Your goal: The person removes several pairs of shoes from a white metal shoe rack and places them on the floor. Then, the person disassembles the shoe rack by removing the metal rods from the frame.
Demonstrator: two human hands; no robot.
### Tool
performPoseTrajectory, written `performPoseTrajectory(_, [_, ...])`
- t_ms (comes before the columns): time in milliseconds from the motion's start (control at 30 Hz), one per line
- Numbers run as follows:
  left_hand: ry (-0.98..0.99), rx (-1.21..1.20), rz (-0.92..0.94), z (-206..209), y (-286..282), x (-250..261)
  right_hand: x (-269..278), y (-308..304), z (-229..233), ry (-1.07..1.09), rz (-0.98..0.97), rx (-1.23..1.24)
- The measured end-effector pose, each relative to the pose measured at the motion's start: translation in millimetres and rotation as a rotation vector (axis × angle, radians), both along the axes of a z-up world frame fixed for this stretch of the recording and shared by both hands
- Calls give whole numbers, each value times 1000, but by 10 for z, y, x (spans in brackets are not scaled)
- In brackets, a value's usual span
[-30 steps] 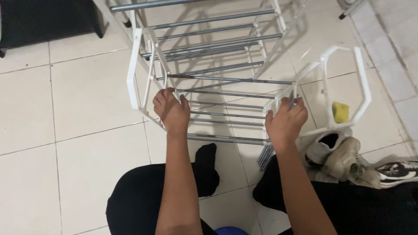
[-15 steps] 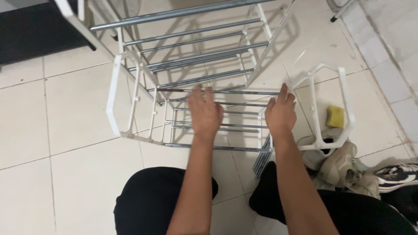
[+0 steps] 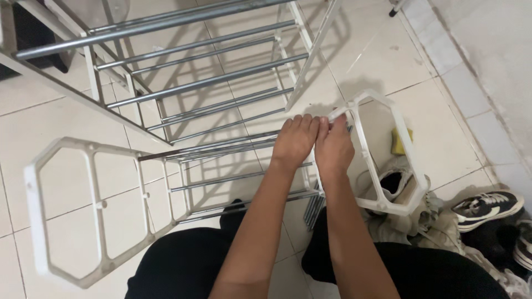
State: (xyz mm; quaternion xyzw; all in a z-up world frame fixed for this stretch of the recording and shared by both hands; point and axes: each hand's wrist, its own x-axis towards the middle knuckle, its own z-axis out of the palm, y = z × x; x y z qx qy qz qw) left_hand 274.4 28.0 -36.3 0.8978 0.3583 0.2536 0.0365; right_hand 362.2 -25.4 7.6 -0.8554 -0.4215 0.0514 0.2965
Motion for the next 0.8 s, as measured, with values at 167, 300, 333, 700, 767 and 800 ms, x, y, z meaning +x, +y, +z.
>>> performPoseTrajectory(167, [35, -52, 10, -101, 111, 77, -35, 15, -9, -69, 30, 69])
performPoseTrajectory(300, [112, -229, 4, -99, 164, 122, -7, 15, -85, -98, 29, 76])
performPoseTrajectory(333, [136, -281, 0, -81, 181, 127, 1, 22, -101, -98, 30, 76])
performPoseTrajectory(700, [161, -575, -42, 200, 433, 137, 61, 79, -208, -112, 20, 18])
performPoseTrajectory(767, [194, -699, -55, 246, 484, 112, 43, 76, -216, -89, 34, 38])
performPoseTrajectory(800, [205, -745, -51, 283, 505, 102, 47, 91, -214, -78, 42, 52])
